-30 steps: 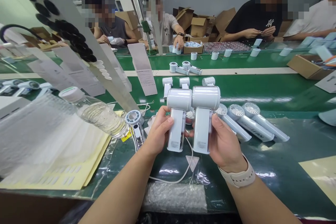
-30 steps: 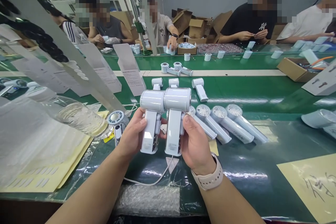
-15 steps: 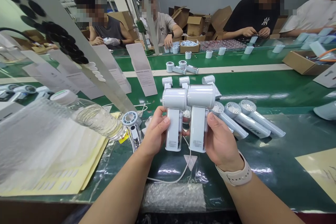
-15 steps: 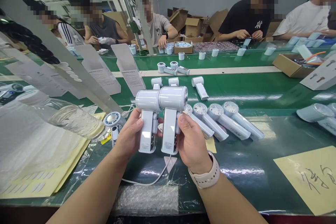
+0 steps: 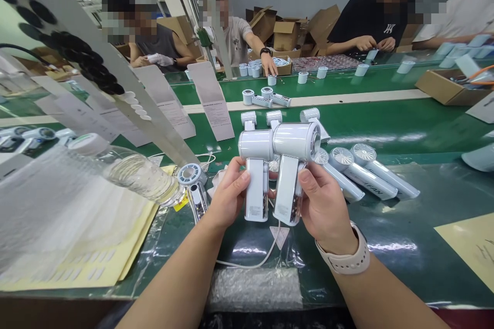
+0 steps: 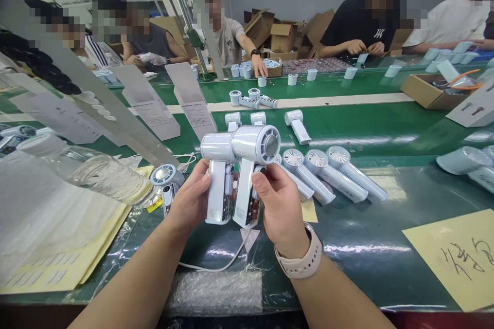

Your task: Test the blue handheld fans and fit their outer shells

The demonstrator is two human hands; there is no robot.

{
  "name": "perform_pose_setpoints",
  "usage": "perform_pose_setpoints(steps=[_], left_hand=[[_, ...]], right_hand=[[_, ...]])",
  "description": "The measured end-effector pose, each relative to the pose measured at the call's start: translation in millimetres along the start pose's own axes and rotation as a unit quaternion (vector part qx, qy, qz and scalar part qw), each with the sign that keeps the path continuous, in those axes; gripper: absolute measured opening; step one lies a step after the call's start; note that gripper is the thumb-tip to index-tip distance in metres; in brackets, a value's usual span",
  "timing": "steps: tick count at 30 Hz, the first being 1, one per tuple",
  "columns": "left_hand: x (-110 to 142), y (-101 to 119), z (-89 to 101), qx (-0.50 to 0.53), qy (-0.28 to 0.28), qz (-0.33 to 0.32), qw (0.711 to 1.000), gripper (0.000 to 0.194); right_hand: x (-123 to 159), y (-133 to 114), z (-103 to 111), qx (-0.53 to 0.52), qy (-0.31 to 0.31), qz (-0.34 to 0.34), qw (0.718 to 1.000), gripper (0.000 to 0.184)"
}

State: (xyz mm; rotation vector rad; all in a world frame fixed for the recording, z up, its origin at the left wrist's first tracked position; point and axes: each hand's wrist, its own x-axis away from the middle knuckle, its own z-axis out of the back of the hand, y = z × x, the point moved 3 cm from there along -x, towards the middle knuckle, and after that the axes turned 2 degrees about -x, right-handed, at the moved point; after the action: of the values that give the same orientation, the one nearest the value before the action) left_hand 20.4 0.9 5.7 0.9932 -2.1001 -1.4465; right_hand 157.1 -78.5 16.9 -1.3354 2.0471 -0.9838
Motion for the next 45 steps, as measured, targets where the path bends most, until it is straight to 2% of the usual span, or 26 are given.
perform_pose_setpoints(steps=[4, 12, 18, 29, 34, 37, 40, 45], left_hand=[[-0.5, -3.8, 2.0, 0.006, 0.003, 0.011, 1.000, 0.041], [-0.8, -5.6, 1.8, 0.009, 0.006, 0.012, 1.000, 0.041], [1.6, 1.5, -0.5, 0.000, -0.004, -0.013, 1.000, 0.041], [6.0, 6.0, -1.5, -0.006, 0.007, -0.028, 1.000, 0.050], [5.4, 2.1, -2.4, 0.003, 0.008, 0.025, 1.000, 0.062], [4.5, -0.6, -0.5, 0.007, 0.025, 0.061, 0.998, 0.053], [3.0, 1.4, 0.5, 0.048, 0.050, 0.049, 0.996, 0.046], [2.5, 7.8, -3.6, 0.103, -0.010, 0.034, 0.994, 0.032]], right_hand=[[-1.6, -0.8, 1.1, 0.005, 0.014, 0.031, 0.999, 0.036], [0.0, -2.1, 2.1, 0.016, 0.002, 0.040, 0.999, 0.032], [-1.0, 2.8, 2.7, -0.015, -0.002, -0.039, 0.999, 0.034], [-5.3, 5.5, 5.7, -0.026, 0.015, -0.056, 0.998, 0.031], [-8.0, 6.4, 4.6, -0.053, -0.009, -0.083, 0.995, 0.024], [-7.2, 8.6, 3.4, -0.060, -0.025, -0.110, 0.992, 0.023], [-5.3, 8.7, 1.1, -0.064, -0.045, -0.128, 0.989, 0.025], [-4.3, 3.1, -2.6, -0.081, -0.061, -0.112, 0.989, 0.020]])
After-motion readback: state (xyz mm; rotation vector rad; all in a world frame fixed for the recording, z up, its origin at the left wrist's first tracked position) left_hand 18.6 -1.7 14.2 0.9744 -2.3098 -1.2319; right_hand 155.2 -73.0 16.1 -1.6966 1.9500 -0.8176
